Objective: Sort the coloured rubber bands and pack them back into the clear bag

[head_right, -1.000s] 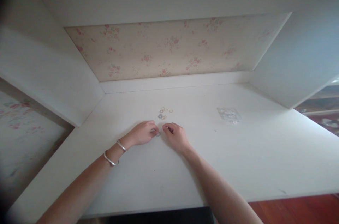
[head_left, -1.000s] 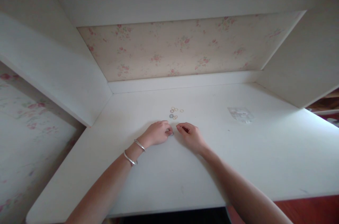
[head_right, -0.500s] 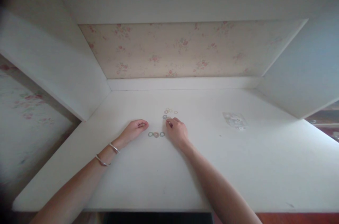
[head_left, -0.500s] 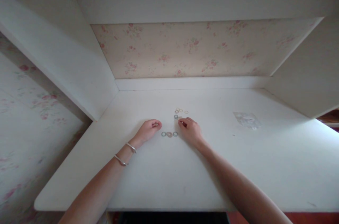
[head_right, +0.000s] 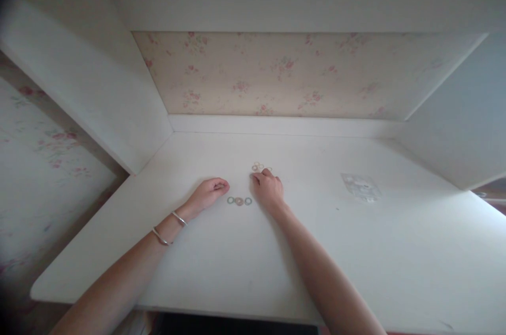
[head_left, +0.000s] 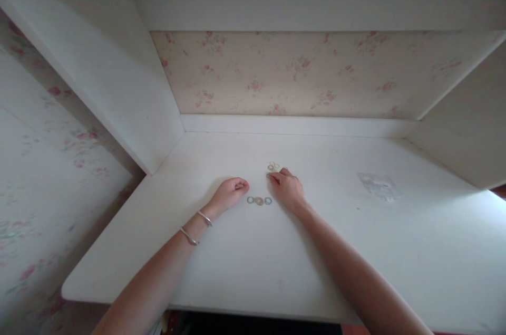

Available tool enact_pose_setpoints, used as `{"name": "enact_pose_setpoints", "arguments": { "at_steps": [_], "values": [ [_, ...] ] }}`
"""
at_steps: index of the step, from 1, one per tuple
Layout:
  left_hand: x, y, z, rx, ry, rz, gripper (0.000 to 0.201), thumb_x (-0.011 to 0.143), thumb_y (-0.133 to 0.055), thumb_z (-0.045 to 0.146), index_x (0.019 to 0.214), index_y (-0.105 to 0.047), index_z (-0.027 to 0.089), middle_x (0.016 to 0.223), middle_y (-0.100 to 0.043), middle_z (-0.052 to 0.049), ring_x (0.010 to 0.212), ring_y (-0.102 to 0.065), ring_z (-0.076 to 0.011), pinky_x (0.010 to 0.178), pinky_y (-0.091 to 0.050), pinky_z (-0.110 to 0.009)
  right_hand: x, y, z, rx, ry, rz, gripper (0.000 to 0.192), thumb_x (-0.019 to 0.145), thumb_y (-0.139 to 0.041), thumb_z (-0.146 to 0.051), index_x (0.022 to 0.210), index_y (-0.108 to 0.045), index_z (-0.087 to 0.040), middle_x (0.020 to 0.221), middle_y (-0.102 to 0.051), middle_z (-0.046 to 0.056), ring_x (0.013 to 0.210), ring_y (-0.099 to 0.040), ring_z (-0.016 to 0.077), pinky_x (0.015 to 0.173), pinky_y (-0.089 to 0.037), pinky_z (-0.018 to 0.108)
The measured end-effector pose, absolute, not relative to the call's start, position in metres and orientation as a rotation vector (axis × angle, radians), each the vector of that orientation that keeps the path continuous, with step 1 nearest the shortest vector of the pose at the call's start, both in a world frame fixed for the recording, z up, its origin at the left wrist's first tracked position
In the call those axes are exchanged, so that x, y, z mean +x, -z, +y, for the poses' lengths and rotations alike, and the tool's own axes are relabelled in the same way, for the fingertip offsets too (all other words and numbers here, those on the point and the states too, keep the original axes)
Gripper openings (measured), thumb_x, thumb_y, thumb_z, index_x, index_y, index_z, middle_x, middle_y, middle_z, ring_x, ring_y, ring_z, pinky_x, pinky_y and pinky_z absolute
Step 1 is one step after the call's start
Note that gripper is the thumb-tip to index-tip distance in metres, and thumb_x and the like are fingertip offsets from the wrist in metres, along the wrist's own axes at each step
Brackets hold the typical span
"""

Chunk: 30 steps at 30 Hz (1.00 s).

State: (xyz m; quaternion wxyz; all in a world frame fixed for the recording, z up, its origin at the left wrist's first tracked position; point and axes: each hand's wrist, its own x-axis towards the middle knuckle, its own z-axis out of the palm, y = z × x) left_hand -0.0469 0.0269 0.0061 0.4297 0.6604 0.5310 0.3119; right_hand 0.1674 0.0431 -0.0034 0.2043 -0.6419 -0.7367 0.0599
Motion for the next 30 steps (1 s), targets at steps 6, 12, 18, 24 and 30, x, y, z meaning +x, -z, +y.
{"name": "enact_pose_setpoints", "arguments": {
  "at_steps": [6, 12, 18, 24, 30],
  "values": [
    [-0.0472, -0.0030, 0.0285, 1.647, -0.785, 1.334, 0.023, 0.078, -0.055, 0.035, 0.089, -0.064, 0.016, 0.091, -0.070, -0.004, 0.085, -0.063, -0.0167, 0.079, -0.047, -0.027, 0.1693, 0.0049, 0.0415, -1.744, -0.142, -1.995, 0.032, 0.093, -0.037, -0.033, 0.101, -0.067, -0.026, 0.094, -0.061, 0.005, 0.075, -0.057, 0.0139, 0.068, -0.036, 0.026],
    [-0.0477, -0.0032, 0.0285, 1.649, -0.792, 1.330, 0.022, 0.078, -0.056, 0.033, 0.088, -0.065, 0.017, 0.091, -0.070, -0.003, 0.084, -0.063, -0.0162, 0.077, -0.046, -0.026, 0.1676, 0.0041, 0.0387, -1.644, -0.081, -2.107, 0.029, 0.093, -0.040, -0.034, 0.102, -0.067, -0.030, 0.093, -0.062, 0.003, 0.079, -0.056, 0.0134, 0.074, -0.036, 0.026],
    [-0.0481, -0.0040, 0.0279, 1.663, -0.796, 1.318, 0.022, 0.078, -0.055, 0.034, 0.088, -0.065, 0.017, 0.090, -0.070, -0.003, 0.083, -0.063, -0.0163, 0.077, -0.046, -0.026, 0.1649, 0.0021, 0.0377, -1.638, -0.099, -2.176, 0.028, 0.093, -0.040, -0.035, 0.099, -0.068, -0.031, 0.089, -0.061, 0.002, 0.077, -0.057, 0.0131, 0.072, -0.035, 0.026],
    [-0.0486, -0.0064, 0.0261, 1.665, -0.796, 1.336, 0.023, 0.078, -0.055, 0.034, 0.089, -0.066, 0.017, 0.090, -0.070, -0.004, 0.083, -0.063, -0.0171, 0.076, -0.046, -0.027, 0.1676, 0.0051, 0.0395, -1.728, -0.107, -2.130, 0.029, 0.092, -0.041, -0.036, 0.100, -0.068, -0.031, 0.093, -0.061, 0.002, 0.074, -0.056, 0.0140, 0.070, -0.034, 0.027],
    [-0.0489, -0.0094, 0.0240, 1.669, -0.789, 1.317, 0.024, 0.078, -0.055, 0.035, 0.090, -0.066, 0.016, 0.091, -0.070, -0.004, 0.084, -0.063, -0.0172, 0.075, -0.046, -0.026, 0.1660, 0.0042, 0.0408, -1.774, -0.145, -2.100, 0.028, 0.091, -0.042, -0.036, 0.100, -0.068, -0.029, 0.096, -0.061, 0.003, 0.076, -0.057, 0.0144, 0.072, -0.035, 0.027]
  ]
}}
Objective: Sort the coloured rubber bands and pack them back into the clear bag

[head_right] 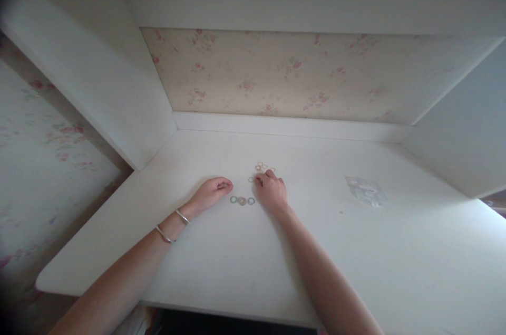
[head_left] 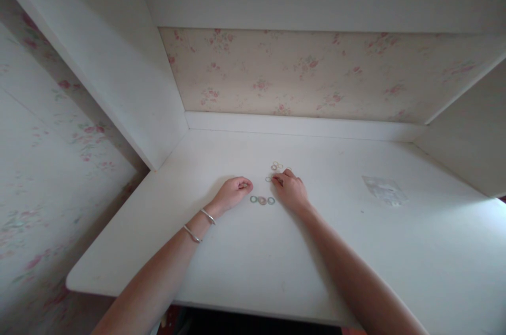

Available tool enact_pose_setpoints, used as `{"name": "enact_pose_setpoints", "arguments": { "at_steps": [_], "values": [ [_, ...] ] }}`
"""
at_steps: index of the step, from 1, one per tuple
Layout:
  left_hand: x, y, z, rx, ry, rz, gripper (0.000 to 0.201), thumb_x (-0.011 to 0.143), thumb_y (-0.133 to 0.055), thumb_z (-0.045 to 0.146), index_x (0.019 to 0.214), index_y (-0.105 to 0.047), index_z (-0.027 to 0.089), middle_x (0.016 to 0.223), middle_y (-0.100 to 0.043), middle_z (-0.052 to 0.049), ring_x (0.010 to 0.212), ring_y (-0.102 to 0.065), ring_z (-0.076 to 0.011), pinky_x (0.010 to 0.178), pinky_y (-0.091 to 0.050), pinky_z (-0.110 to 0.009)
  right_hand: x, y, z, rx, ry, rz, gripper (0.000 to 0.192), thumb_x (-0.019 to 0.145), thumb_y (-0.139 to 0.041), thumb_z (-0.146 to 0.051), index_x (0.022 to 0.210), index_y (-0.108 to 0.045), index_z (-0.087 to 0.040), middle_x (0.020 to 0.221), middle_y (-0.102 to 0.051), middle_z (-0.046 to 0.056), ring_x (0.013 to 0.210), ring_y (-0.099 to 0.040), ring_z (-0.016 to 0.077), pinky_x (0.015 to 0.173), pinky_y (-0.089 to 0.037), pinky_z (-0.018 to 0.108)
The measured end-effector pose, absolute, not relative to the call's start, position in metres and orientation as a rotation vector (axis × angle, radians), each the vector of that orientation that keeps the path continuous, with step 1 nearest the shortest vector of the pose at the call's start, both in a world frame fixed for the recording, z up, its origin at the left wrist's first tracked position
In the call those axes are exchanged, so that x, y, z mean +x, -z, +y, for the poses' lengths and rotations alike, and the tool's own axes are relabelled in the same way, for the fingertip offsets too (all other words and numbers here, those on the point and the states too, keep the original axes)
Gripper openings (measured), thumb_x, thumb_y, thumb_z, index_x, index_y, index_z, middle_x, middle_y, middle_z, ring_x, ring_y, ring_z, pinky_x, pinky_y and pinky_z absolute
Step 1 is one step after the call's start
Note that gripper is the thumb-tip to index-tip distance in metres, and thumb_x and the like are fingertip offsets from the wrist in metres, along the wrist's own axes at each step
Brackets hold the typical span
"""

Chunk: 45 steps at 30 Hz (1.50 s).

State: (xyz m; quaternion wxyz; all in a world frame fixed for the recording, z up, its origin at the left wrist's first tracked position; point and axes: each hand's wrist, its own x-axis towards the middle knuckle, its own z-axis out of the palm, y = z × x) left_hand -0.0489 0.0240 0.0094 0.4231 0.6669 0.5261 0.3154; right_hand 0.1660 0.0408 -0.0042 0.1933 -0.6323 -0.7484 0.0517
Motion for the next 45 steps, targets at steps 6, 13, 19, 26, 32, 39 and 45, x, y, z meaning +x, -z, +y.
{"name": "enact_pose_setpoints", "arguments": {
  "at_steps": [6, 13, 19, 26, 32, 39, 45],
  "values": [
    [-0.049, -0.007, 0.025, 1.649, -0.803, 1.292, 0.025, 0.078, -0.056, 0.036, 0.089, -0.066, 0.015, 0.089, -0.070, -0.005, 0.082, -0.063, -0.0168, 0.073, -0.046, -0.025, 0.165, 0.004, 0.042, -1.775, -0.162, -2.136, 0.028, 0.092, -0.041, -0.032, 0.094, -0.068, -0.025, 0.095, -0.060, 0.004, 0.079, -0.056, 0.0144, 0.073, -0.034, 0.027],
    [-0.050, -0.006, 0.024, 1.643, -0.812, 1.290, 0.024, 0.078, -0.057, 0.036, 0.088, -0.066, 0.016, 0.089, -0.070, -0.004, 0.082, -0.063, -0.0166, 0.073, -0.045, -0.025, 0.174, 0.011, 0.043, -1.623, -0.217, -2.034, 0.029, 0.093, -0.039, -0.031, 0.095, -0.066, -0.023, 0.088, -0.059, 0.003, 0.076, -0.055, 0.0130, 0.072, -0.035, 0.026],
    [-0.051, -0.007, 0.024, 1.655, -0.795, 1.288, 0.025, 0.078, -0.056, 0.037, 0.089, -0.066, 0.016, 0.089, -0.070, -0.004, 0.081, -0.063, -0.0166, 0.073, -0.045, -0.026, 0.181, 0.011, 0.030, -1.418, -0.248, -2.014, 0.028, 0.092, -0.041, -0.034, 0.094, -0.065, -0.020, 0.088, -0.059, 0.004, 0.077, -0.054, 0.0140, 0.072, -0.036, 0.027],
    [-0.051, -0.009, 0.024, 1.668, -0.789, 1.277, 0.026, 0.078, -0.056, 0.037, 0.090, -0.066, 0.016, 0.091, -0.070, -0.004, 0.083, -0.063, -0.0166, 0.075, -0.046, -0.026, 0.181, 0.010, -0.009, -1.259, -0.226, -2.194, 0.027, 0.094, -0.041, -0.031, 0.088, -0.065, -0.020, 0.081, -0.058, 0.003, 0.075, -0.053, 0.0134, 0.073, -0.032, 0.027],
    [-0.051, -0.009, 0.023, 1.682, -0.787, 1.276, 0.025, 0.079, -0.055, 0.036, 0.090, -0.066, 0.016, 0.090, -0.070, -0.004, 0.083, -0.063, -0.0161, 0.075, -0.046, -0.025, 0.176, 0.004, -0.014, -1.269, -0.223, -2.264, 0.024, 0.094, -0.043, -0.028, 0.088, -0.065, -0.020, 0.082, -0.059, 0.003, 0.076, -0.053, 0.0128, 0.074, -0.031, 0.028],
    [-0.052, -0.008, 0.024, 1.705, -0.770, 1.287, 0.026, 0.079, -0.055, 0.037, 0.090, -0.066, 0.016, 0.089, -0.070, -0.003, 0.081, -0.063, -0.0160, 0.072, -0.045, -0.025, 0.175, 0.002, -0.016, -1.264, -0.208, -2.260, 0.022, 0.092, -0.046, -0.026, 0.089, -0.068, -0.023, 0.080, -0.059, 0.002, 0.076, -0.054, 0.0129, 0.074, -0.031, 0.028],
    [-0.048, -0.010, 0.027, 1.834, -0.757, 1.338, 0.028, 0.080, -0.053, 0.039, 0.090, -0.067, 0.017, 0.085, -0.070, -0.003, 0.077, -0.062, -0.0157, 0.069, -0.045, -0.024, 0.191, 0.002, -0.007, -1.352, -0.281, -1.879, 0.025, 0.090, -0.047, -0.033, 0.088, -0.068, -0.021, 0.079, -0.059, 0.003, 0.073, -0.054, 0.0135, 0.069, -0.037, 0.027]
  ]
}}
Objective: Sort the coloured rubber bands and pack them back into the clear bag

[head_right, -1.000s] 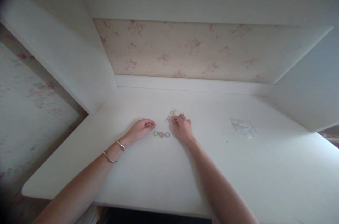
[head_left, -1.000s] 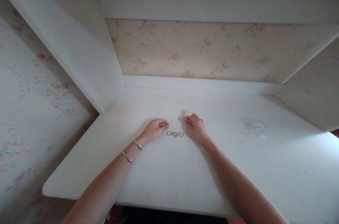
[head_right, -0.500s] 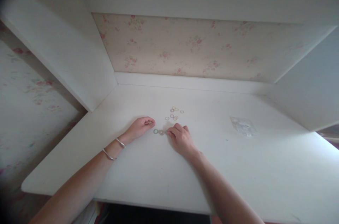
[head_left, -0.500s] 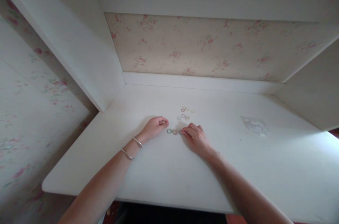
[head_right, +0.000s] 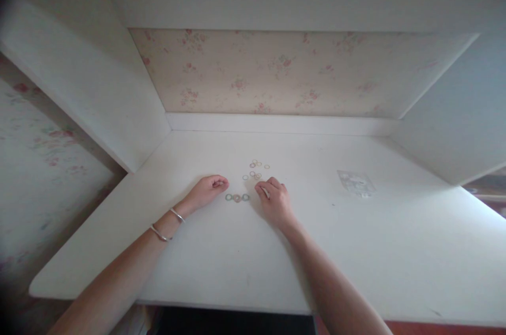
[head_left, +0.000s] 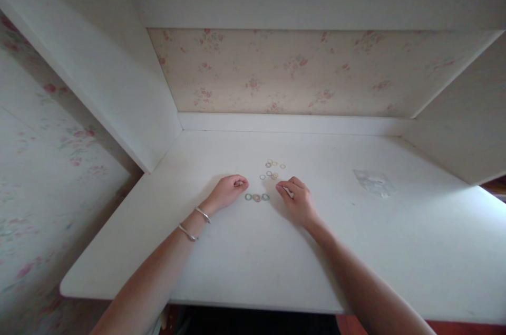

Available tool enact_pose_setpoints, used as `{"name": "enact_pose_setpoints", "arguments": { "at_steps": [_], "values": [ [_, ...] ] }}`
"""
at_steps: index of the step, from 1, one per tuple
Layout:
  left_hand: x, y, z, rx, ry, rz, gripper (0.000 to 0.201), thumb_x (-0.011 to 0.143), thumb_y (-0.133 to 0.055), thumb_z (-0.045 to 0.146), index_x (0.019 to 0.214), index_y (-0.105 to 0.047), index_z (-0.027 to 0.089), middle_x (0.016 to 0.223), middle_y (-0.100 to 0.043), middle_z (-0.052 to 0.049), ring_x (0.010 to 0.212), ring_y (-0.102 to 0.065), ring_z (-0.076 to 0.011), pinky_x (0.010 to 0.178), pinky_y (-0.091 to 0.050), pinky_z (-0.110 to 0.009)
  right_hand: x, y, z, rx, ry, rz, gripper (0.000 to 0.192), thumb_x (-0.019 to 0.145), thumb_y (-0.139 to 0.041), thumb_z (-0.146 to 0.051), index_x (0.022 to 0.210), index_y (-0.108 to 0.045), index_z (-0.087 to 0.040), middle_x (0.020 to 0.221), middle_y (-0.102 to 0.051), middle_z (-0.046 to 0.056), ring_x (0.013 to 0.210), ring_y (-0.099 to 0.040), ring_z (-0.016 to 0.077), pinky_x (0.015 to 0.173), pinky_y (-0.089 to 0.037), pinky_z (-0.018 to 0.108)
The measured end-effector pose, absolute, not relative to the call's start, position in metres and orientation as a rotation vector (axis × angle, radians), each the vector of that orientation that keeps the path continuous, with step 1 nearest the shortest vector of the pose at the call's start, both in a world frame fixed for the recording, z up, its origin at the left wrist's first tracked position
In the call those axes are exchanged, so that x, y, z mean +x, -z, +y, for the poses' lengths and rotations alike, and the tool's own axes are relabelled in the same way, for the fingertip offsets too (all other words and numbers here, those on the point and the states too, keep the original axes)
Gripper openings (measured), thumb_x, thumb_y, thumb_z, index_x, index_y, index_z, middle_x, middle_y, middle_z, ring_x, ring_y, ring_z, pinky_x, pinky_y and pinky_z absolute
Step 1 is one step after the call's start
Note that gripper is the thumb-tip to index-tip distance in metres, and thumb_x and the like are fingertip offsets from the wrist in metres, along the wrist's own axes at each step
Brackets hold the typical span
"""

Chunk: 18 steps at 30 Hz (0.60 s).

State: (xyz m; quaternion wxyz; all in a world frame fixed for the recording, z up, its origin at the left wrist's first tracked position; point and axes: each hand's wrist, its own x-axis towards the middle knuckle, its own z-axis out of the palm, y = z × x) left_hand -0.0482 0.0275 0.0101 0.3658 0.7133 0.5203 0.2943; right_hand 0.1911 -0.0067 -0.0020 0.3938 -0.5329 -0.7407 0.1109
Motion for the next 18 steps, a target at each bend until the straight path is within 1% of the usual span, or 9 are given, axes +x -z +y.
{"name": "enact_pose_setpoints", "arguments": {
  "at_steps": [3, 5, 8, 12, 14, 18],
  "values": [
    [-0.035, -0.016, 0.030, 1.961, -0.714, 1.311, 0.027, 0.082, -0.050, 0.038, 0.089, -0.068, 0.018, 0.083, -0.070, -0.002, 0.074, -0.062, -0.0150, 0.069, -0.045, -0.024, 0.201, 0.002, 0.000, -1.431, -0.364, -1.721, 0.026, 0.088, -0.048, -0.037, 0.086, -0.069, -0.021, 0.078, -0.058, 0.003, 0.068, -0.053, 0.0136, 0.064, -0.039, 0.026],
    [-0.023, -0.021, 0.034, 2.063, -0.671, 1.297, 0.027, 0.083, -0.048, 0.037, 0.089, -0.068, 0.020, 0.084, -0.070, -0.002, 0.075, -0.062, -0.0155, 0.070, -0.045, -0.024, 0.205, 0.002, 0.002, -1.474, -0.389, -1.668, 0.026, 0.087, -0.049, -0.038, 0.085, -0.070, -0.021, 0.076, -0.057, 0.002, 0.066, -0.052, 0.0140, 0.063, -0.039, 0.027],
    [-0.006, -0.027, 0.043, 2.225, -0.583, 1.335, 0.027, 0.083, -0.049, 0.037, 0.092, -0.069, 0.023, 0.091, -0.070, -0.004, 0.082, -0.062, -0.0180, 0.074, -0.045, -0.025, 0.206, 0.003, 0.004, -1.494, -0.393, -1.653, 0.027, 0.086, -0.049, -0.038, 0.084, -0.070, -0.021, 0.073, -0.056, 0.002, 0.066, -0.051, 0.0146, 0.064, -0.040, 0.028],
    [0.009, -0.027, 0.059, 2.321, -0.460, 1.417, 0.022, 0.080, -0.055, 0.034, 0.093, -0.070, 0.025, 0.099, -0.069, -0.005, 0.091, -0.061, -0.0208, 0.083, -0.043, -0.028, 0.206, 0.003, 0.003, -1.484, -0.404, -1.672, 0.028, 0.086, -0.048, -0.039, 0.085, -0.070, -0.021, 0.074, -0.056, 0.002, 0.066, -0.052, 0.0144, 0.064, -0.040, 0.027],
    [0.012, -0.024, 0.065, 2.313, -0.424, 1.419, 0.019, 0.078, -0.057, 0.031, 0.089, -0.071, 0.025, 0.097, -0.070, -0.006, 0.091, -0.061, -0.0209, 0.084, -0.042, -0.028, 0.206, 0.003, 0.003, -1.479, -0.419, -1.689, 0.028, 0.086, -0.048, -0.038, 0.085, -0.070, -0.022, 0.075, -0.056, 0.002, 0.067, -0.053, 0.0138, 0.065, -0.039, 0.027],
    [0.013, -0.021, 0.069, 2.276, -0.390, 1.363, 0.017, 0.078, -0.056, 0.031, 0.081, -0.071, 0.023, 0.088, -0.071, -0.006, 0.082, -0.063, -0.0193, 0.078, -0.044, -0.027, 0.206, 0.002, 0.003, -1.479, -0.449, -1.731, 0.027, 0.087, -0.048, -0.037, 0.087, -0.071, -0.022, 0.076, -0.056, 0.001, 0.065, -0.052, 0.0124, 0.064, -0.038, 0.026]
  ]
}}
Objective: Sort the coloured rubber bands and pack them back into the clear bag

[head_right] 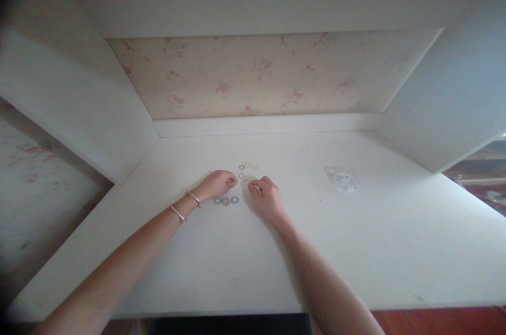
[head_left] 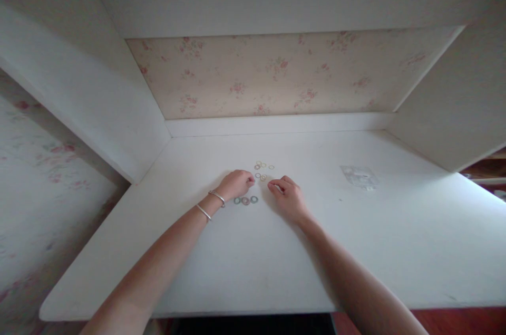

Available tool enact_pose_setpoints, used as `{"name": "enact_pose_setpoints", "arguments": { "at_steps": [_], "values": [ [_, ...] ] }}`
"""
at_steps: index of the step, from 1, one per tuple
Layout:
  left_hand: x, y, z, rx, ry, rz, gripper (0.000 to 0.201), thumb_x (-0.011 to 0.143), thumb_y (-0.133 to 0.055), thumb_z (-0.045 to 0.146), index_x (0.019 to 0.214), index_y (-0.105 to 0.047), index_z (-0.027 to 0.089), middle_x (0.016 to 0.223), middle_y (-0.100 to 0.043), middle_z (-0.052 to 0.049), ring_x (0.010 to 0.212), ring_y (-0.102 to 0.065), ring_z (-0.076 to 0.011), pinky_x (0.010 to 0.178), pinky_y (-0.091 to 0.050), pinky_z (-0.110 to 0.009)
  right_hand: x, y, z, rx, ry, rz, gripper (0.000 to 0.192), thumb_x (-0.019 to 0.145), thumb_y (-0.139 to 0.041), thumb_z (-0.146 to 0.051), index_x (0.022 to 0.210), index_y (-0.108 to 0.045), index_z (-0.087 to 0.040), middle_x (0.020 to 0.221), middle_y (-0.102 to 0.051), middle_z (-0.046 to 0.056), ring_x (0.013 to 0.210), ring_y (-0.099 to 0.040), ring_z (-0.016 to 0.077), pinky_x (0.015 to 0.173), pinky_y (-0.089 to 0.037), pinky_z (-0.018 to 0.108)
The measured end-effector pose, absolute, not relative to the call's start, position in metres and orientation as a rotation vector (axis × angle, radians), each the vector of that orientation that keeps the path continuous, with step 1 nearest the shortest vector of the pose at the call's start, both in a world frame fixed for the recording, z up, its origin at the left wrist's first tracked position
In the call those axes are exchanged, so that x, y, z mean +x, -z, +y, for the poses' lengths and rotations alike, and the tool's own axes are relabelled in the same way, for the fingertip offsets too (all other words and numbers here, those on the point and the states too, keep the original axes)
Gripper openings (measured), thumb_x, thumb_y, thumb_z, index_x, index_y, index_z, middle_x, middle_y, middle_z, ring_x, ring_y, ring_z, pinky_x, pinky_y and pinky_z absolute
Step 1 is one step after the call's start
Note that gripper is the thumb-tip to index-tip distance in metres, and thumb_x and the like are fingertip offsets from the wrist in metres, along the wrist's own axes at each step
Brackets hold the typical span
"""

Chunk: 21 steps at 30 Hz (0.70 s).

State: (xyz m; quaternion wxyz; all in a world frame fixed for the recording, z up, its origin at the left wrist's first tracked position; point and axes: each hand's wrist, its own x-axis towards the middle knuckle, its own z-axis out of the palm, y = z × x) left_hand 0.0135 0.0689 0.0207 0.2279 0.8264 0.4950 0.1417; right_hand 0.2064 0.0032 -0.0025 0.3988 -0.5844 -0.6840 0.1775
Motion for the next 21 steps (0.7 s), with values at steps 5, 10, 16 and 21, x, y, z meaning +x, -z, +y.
{"name": "enact_pose_setpoints", "arguments": {
  "at_steps": [5, 10, 16, 21],
  "values": [
    [0.010, -0.031, 0.060, 2.294, -0.412, 1.259, 0.022, 0.080, -0.052, 0.032, 0.082, -0.071, 0.022, 0.088, -0.070, -0.005, 0.080, -0.062, -0.0177, 0.075, -0.044, -0.025, 0.206, 0.002, 0.003, -1.493, -0.458, -1.736, 0.027, 0.086, -0.048, -0.037, 0.087, -0.071, -0.022, 0.075, -0.055, 0.001, 0.064, -0.051, 0.0116, 0.063, -0.038, 0.026],
    [0.003, -0.046, 0.047, 2.302, -0.401, 1.147, 0.024, 0.080, -0.052, 0.034, 0.086, -0.071, 0.022, 0.087, -0.070, -0.004, 0.080, -0.061, -0.0177, 0.072, -0.044, -0.024, 0.206, 0.003, 0.003, -1.501, -0.453, -1.746, 0.027, 0.086, -0.048, -0.037, 0.087, -0.071, -0.022, 0.076, -0.055, 0.001, 0.062, -0.050, 0.0112, 0.061, -0.037, 0.025],
    [0.002, -0.046, 0.033, 2.343, -0.308, 1.101, 0.015, 0.075, -0.057, 0.031, 0.075, -0.071, 0.027, 0.079, -0.071, -0.001, 0.076, -0.062, -0.0189, 0.070, -0.042, -0.026, 0.205, 0.004, 0.003, -1.494, -0.441, -1.753, 0.028, 0.086, -0.047, -0.038, 0.086, -0.070, -0.022, 0.078, -0.057, 0.002, 0.065, -0.052, 0.0123, 0.062, -0.038, 0.025],
    [0.005, -0.040, 0.031, 2.303, -0.289, 1.131, 0.011, 0.069, -0.061, 0.025, 0.070, -0.071, 0.028, 0.076, -0.071, 0.000, 0.075, -0.063, -0.0199, 0.069, -0.041, -0.026, 0.205, 0.007, 0.002, -1.480, -0.427, -1.754, 0.027, 0.086, -0.048, -0.038, 0.085, -0.070, -0.023, 0.077, -0.057, 0.001, 0.065, -0.052, 0.0123, 0.062, -0.038, 0.025]
  ]
}}
